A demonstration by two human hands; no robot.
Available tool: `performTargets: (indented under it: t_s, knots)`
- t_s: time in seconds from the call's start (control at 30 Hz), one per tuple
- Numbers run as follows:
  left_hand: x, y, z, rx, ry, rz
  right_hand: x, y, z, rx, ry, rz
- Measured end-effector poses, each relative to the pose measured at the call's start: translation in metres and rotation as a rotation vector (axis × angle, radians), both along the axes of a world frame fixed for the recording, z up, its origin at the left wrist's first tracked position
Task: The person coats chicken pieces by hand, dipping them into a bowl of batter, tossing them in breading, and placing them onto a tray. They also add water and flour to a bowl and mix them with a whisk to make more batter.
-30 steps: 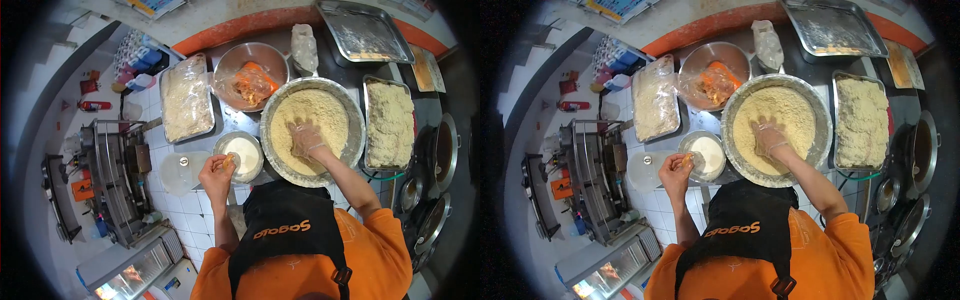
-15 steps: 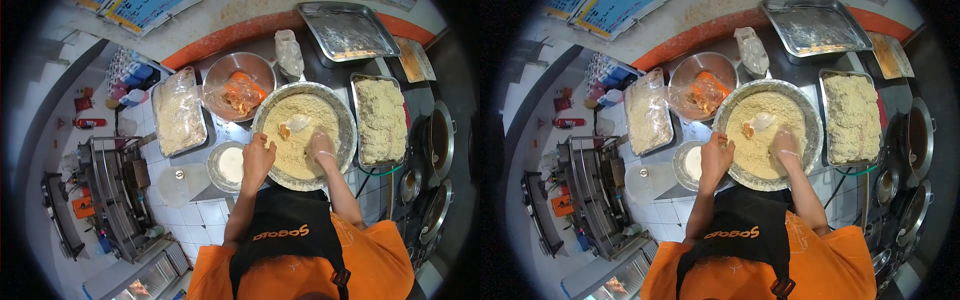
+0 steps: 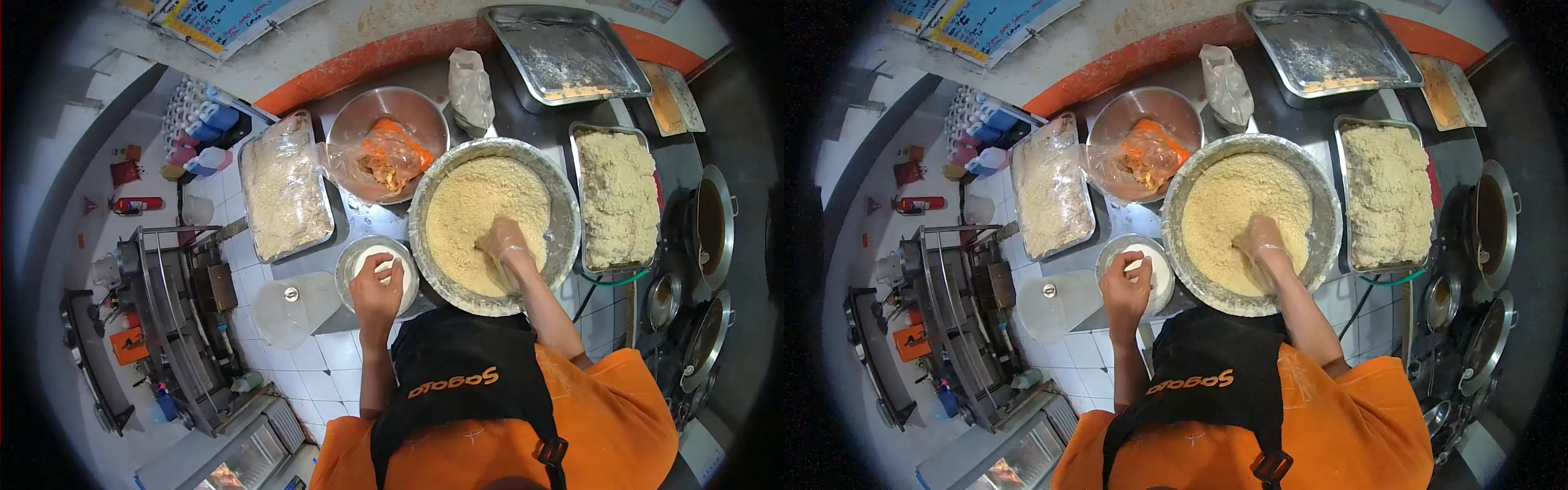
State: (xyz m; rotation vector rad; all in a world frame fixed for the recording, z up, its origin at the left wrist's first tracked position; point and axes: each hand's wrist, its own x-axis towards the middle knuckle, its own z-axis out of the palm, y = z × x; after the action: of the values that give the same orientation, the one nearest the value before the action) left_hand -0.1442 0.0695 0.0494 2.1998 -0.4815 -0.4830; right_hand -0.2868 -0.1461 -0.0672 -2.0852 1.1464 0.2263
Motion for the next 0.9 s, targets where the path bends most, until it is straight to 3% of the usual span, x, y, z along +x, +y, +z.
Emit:
performTargets:
  t_s: [0.1,0.17,0.2,0.27,0.33,0.4,0.43,0.47,0.53,0.57,0.6,0.67,0.8,0.87,0.9]
  knots:
    - [-0.001,0.008,-0.004,-0.040,0.016,0.018,0.002,-0.005,0.015,-0.020,-0.159,0.005]
    - [0.000,0.012,-0.008,-0.071,0.012,0.007,0.014,-0.001,0.049,-0.230,-0.146,0.103]
    - [0.001,0.014,-0.012,-0.067,-0.016,-0.006,0.015,-0.001,0.028,-0.230,-0.142,0.092]
    - [-0.001,0.014,-0.015,-0.072,-0.040,-0.025,0.014,-0.002,-0.030,-1.197,-0.319,0.496]
    - [0.001,0.014,-0.014,-0.057,-0.027,-0.029,0.015,-0.006,0.002,-1.160,-0.265,0.470]
    - [0.000,0.019,-0.011,-0.065,-0.036,-0.016,0.022,-0.017,0.047,-0.431,0.255,0.464]
    - [0.001,0.021,-0.010,-0.074,-0.053,-0.023,0.025,-0.029,0.087,0.067,0.280,0.204]
    - [0.003,0.023,-0.011,-0.080,-0.054,-0.012,0.023,-0.030,0.078,0.059,0.281,0.213]
    - [0.001,0.030,-0.014,-0.062,-0.037,0.003,0.007,-0.025,0.026,-0.606,0.049,0.331]
    - [0.000,0.032,-0.013,-0.062,-0.034,-0.002,0.002,-0.021,-0.022,-0.741,-0.177,0.202]
    - [-0.001,0.033,-0.014,-0.041,-0.024,0.004,0.005,-0.029,-0.019,-0.748,-0.177,0.198]
    - [0.000,0.033,-0.011,-0.023,-0.015,0.012,0.013,-0.044,-0.005,0.118,-0.233,0.030]
    - [0.005,0.038,-0.012,0.002,0.022,0.062,0.005,-0.048,0.031,0.197,-0.514,-0.083]
    - [0.007,0.043,-0.016,0.010,0.008,0.054,0.000,-0.050,0.068,-0.139,-0.309,0.046]
    - [0.009,0.044,-0.017,0.004,-0.023,0.054,-0.007,-0.049,0.062,-0.262,-0.486,0.117]
